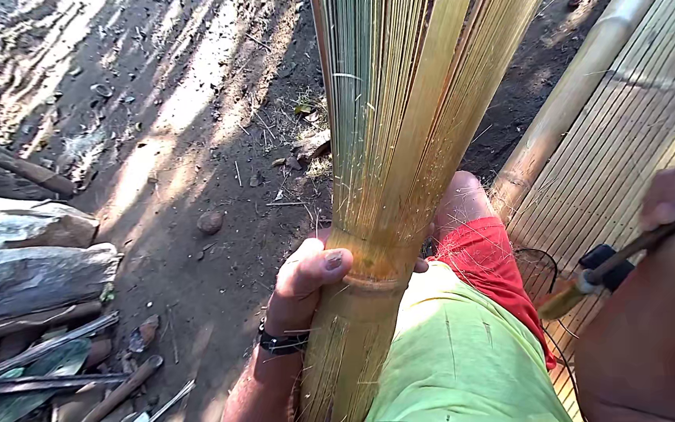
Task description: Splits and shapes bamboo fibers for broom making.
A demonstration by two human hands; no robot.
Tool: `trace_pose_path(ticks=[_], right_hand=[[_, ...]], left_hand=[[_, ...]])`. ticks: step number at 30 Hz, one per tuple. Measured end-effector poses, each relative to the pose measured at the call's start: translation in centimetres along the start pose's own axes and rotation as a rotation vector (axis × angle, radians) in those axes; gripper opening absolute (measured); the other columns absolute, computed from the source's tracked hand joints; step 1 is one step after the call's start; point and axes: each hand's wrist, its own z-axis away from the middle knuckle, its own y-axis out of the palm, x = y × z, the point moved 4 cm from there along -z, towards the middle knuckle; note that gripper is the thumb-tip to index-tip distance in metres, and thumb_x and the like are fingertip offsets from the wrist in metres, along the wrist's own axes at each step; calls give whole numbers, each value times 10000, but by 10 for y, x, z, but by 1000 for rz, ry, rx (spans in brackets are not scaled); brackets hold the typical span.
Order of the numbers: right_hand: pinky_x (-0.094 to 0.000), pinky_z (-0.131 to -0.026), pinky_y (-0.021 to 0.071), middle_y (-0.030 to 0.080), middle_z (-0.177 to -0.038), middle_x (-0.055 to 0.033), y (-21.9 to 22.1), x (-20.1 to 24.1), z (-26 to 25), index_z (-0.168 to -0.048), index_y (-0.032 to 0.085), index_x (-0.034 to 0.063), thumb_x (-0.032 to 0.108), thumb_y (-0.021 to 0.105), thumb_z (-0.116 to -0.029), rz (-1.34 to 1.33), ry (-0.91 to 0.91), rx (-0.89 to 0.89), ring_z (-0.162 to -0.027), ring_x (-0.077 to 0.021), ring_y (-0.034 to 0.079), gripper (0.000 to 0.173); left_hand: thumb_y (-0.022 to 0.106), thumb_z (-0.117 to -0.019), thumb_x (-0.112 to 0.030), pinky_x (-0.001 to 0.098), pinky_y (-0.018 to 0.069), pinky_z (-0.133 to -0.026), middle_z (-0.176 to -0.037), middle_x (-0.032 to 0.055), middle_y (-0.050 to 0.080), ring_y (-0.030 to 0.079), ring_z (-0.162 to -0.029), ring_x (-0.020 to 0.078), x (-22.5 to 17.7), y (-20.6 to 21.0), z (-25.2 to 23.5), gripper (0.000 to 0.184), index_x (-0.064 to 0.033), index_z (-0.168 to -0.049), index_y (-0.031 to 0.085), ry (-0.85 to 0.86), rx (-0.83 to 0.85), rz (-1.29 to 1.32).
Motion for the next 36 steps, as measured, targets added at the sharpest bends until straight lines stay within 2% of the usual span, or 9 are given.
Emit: trace_pose_path(ticks=[2, 4, 7, 14, 19, 25, 30, 34, 36], right_hand=[[-291, -416, 471, 595, -842, 25, 31, 12, 11, -1533, 435, 171, 258, 478, -1084, 80, -23, 131, -515, -100, 503, 460], [-293, -414, 512, 635, -963, 25, 61, 21, 23, -1611, 347, 287, 264, 539, -1068, 85, -68, 273, -561, -88, 552, 577], [-259, -521, 551, 624, -980, 2, 88, 22, 29, -1621, 332, 245, 219, 606, -1032, 34, -145, 424, -658, -67, 577, 650], [-199, -563, 541, 626, -972, -7, 96, 37, 11, -1592, 380, 103, 154, 642, -1007, 52, -248, 411, -689, -32, 565, 643], [-199, -462, 487, 574, -927, 7, 92, 35, 4, -1622, 337, 171, 176, 631, -1015, 36, -174, 411, -612, -39, 516, 674], [-248, -389, 481, 571, -851, 11, 94, 29, -4, -1647, 270, 227, 199, 638, -1003, -70, -35, 504, -541, -73, 515, 742], [-205, -490, 527, 669, -1034, -23, 92, 31, -6, -1488, 539, 73, 109, 602, -1030, -111, -161, 434, -638, -37, 568, 464], [-254, -389, 463, 645, -876, 11, 63, 29, -8, -1522, 510, 182, 178, 553, -1056, -147, -129, 204, -510, -80, 509, 469], [-265, -390, 461, 592, -825, 13, 43, 24, -14, -1558, 416, 147, 193, 507, -1071, -216, -76, 58, -484, -100, 480, 497]], left_hand=[[674, -921, -285, 557, 582, -895, -1170, 313, 660, 685, -1051, 426, 2, 8, -4, 413, 9, -1209, 640, -34, 58, 47], [669, -924, -291, 583, 562, -929, -1232, 340, 626, 657, -1103, 459, 2, 12, -7, 456, 26, -1249, 619, -48, 104, 60], [655, -927, -316, 597, 555, -929, -1262, 343, 610, 650, -1109, 466, 2, 13, -6, 484, 16, -1275, 609, -37, 145, 61], [652, -920, -363, 596, 580, -866, -1336, 376, 558, 658, -1077, 502, 2, 22, -13, 569, 8, -1344, 575, -108, 281, 151], [647, -922, -314, 628, 563, -881, -1307, 375, 570, 649, -1080, 512, 5, 19, -14, 519, 8, -1324, 584, -100, 266, 163], [681, -922, -253, 532, 597, -869, -1182, 269, 677, 696, -1047, 383, 6, 7, -7, 415, -18, -1262, 642, -49, 157, 71], [656, -943, -259, 610, 566, -913, -1251, 336, 627, 661, -1104, 472, 6, 9, -9, 441, 15, -1285, 616, -53, 200, 105], [667, -926, -294, 627, 560, -895, -1271, 373, 592, 649, -1086, 507, 7, 4, -9, 492, 31, -1289, 594, -71, 177, 128], [675, -930, -341, 644, 555, -910, -1297, 389, 570, 638, -1104, 530, 7, 6, -11, 555, 36, -1323, 565, -89, 186, 150]])
